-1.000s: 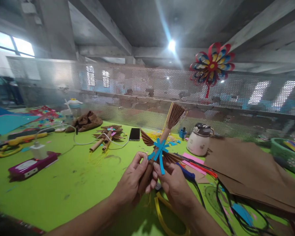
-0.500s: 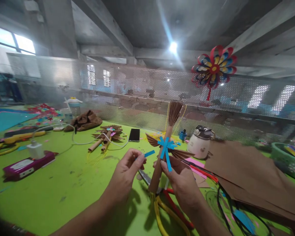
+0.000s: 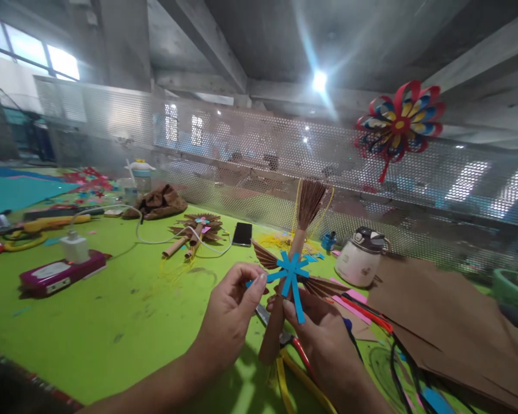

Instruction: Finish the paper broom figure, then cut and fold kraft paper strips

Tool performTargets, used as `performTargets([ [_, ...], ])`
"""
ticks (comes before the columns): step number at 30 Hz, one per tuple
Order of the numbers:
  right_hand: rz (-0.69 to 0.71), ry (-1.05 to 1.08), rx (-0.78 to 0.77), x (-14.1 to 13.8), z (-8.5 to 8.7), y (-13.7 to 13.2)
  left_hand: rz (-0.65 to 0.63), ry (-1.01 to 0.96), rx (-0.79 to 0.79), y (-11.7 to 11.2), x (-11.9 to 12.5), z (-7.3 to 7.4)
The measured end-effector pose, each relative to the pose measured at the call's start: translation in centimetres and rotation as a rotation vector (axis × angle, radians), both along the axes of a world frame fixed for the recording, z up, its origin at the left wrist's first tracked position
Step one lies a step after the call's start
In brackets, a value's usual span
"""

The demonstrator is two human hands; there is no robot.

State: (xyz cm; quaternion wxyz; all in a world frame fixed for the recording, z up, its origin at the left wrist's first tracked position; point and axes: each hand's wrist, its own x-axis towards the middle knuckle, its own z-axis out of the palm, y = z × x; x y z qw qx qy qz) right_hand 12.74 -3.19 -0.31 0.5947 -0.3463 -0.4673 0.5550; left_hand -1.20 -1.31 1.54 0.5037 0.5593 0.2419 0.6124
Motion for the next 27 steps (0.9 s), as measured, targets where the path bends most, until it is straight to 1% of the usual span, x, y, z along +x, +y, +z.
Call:
performTargets([
  [5, -0.029, 0.014, -0.011, 0.05, -0.28, 0.06, -0.023, -0.018, -0.037, -0.12, 0.12, 0.17],
  [11, -0.02, -0.023, -0.002, -0.05, 0.21, -0.33, -0.043, -0.031, -0.072, -0.1, 0.1, 0.13],
  [18, -0.013, -0.008, -0.002, -0.32, 0.33, -0.39, -0.022, 0.008, -0.049, -0.24, 0.06, -0.21],
  [23, 0.007, 0.01, -0.008, -0.27, 0.12, -0.28, -0.052, -0.028, -0.115, -0.32, 0.19, 0.04],
  [27, 0.007, 0.013, -0.013, -0.17, 0.1, -0.36, -0.04, -0.044, -0.133, -0.42, 0.22, 0.06],
])
